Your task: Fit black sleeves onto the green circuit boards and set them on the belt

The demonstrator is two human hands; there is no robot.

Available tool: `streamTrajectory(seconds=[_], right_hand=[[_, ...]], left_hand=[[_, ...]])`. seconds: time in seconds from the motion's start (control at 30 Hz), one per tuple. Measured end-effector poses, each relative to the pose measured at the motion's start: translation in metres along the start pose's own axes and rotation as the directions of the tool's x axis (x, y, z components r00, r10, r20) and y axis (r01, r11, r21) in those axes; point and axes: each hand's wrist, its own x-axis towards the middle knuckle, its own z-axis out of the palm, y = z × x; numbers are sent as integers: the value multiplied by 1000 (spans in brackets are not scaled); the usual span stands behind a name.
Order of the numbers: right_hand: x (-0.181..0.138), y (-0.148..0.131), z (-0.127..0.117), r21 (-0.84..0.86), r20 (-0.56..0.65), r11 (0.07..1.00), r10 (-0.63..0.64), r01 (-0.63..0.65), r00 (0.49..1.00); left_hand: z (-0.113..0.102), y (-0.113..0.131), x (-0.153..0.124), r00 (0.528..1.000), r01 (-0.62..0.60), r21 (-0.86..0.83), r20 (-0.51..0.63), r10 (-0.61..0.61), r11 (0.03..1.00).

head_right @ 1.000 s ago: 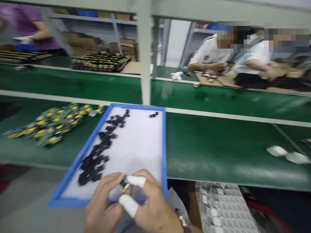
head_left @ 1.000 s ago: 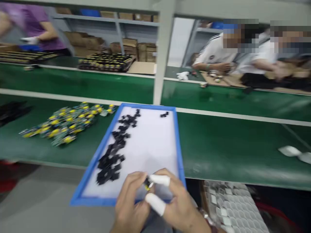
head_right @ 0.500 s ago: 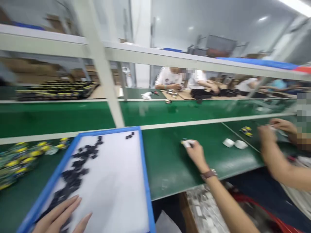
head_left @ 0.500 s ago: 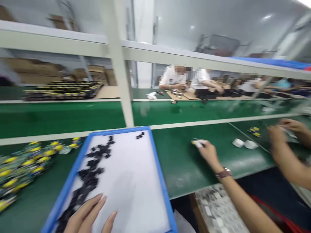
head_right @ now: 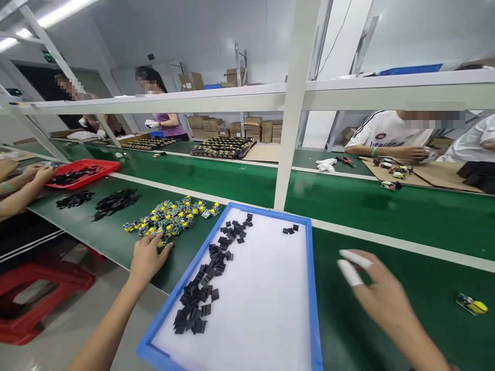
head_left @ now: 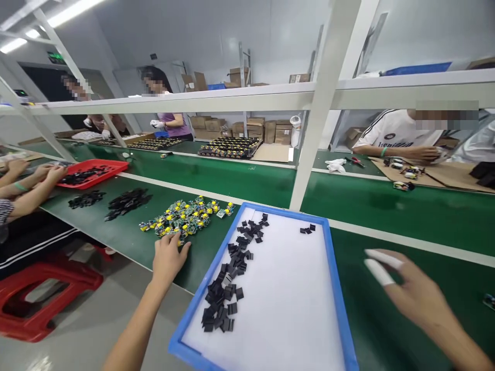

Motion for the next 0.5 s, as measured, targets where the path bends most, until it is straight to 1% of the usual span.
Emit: streamTrajectory(seconds=[0.03, 0.07, 0.13, 0.17, 0.2, 0.23, 0.3, 0.4, 0.5], right_hand=[[5, -15, 22, 54, 55, 994, -103, 100, 993], [10, -32, 43, 123, 151, 975, -201, 184, 968], [21, -67, 81, 194, 300, 939, -332, 284, 894], [26, -83, 97, 206, 356, 925, -374, 319, 856], [31, -97, 112, 199, 384, 918, -396, 344, 834], [36, -108, 126, 186, 396, 917, -400, 354, 827], [44, -123, 151, 146, 380, 926, -378, 349, 844], [52, -131, 181, 101, 340, 946, -323, 307, 883], [56, -131, 197, 109, 327, 958, -286, 264, 901]], left_hand=[[7, -1, 2, 1000, -4, -4, 1, 4, 1000], [13, 0, 2, 1000, -15, -15, 5, 15, 1000], [21, 3, -3, 999, -46, -48, 11, 47, 998], [23, 4, -6, 998, -62, -67, 9, 62, 996], [23, 5, -9, 997, -76, -88, 5, 77, 993], [23, 5, -11, 996, -89, -108, -1, 90, 990], [20, 4, -14, 994, -113, -153, -13, 112, 982], [15, 4, -15, 991, -133, -227, -34, 128, 965], [13, 7, -17, 993, -116, -304, -56, 103, 945]])
